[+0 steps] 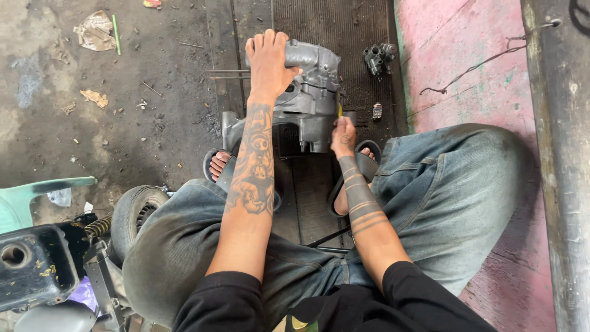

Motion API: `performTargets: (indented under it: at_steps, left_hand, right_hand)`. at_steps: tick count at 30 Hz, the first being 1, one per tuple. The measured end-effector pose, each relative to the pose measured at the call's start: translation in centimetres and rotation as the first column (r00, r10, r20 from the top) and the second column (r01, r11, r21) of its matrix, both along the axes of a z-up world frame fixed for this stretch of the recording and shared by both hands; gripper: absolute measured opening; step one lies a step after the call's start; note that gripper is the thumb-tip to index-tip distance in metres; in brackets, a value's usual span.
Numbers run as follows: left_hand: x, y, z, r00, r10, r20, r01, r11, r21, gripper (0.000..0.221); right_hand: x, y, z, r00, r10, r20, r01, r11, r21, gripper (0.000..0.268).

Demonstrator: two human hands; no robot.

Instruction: The person cleans and works on a motorcycle engine casing using a small brush, a thin tool, and by hand while sitting on the ground.

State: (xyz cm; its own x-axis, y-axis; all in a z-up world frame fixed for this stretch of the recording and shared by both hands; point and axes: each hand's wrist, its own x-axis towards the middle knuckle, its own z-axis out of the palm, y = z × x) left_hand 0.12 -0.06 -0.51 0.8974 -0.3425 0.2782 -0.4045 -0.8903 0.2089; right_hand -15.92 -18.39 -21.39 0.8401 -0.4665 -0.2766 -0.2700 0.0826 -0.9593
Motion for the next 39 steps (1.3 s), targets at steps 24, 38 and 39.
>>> performTargets:
  at_steps: [24,38,39]
  left_hand:
    - [0.2,-0.1,-0.2,1.0,-0.005,0.008,0.005,1.0,-0.015,0.069]
    - [-0.1,0.1,0.3,1.0,-0.005,-0.007,0.005,1.0,-0.017,0.068]
    - [-0.1,0.0,0.2,1.0,0.004,-0.027,-0.004,1.0,-0.004,0.069]
  right_hand:
    - [0.6,0.8,1.3,0.99,-0.062,-0.127,0.065,0.998,0.023,0.038]
    - [-2.0,0.4,4.8,0.982,0.072,-0.173,-0.072,0.997,0.007,0.038]
    - [-1.6,-0.7,3.2,0.984,0.042,-0.175,-0.102,0.93,-0.354,0.041]
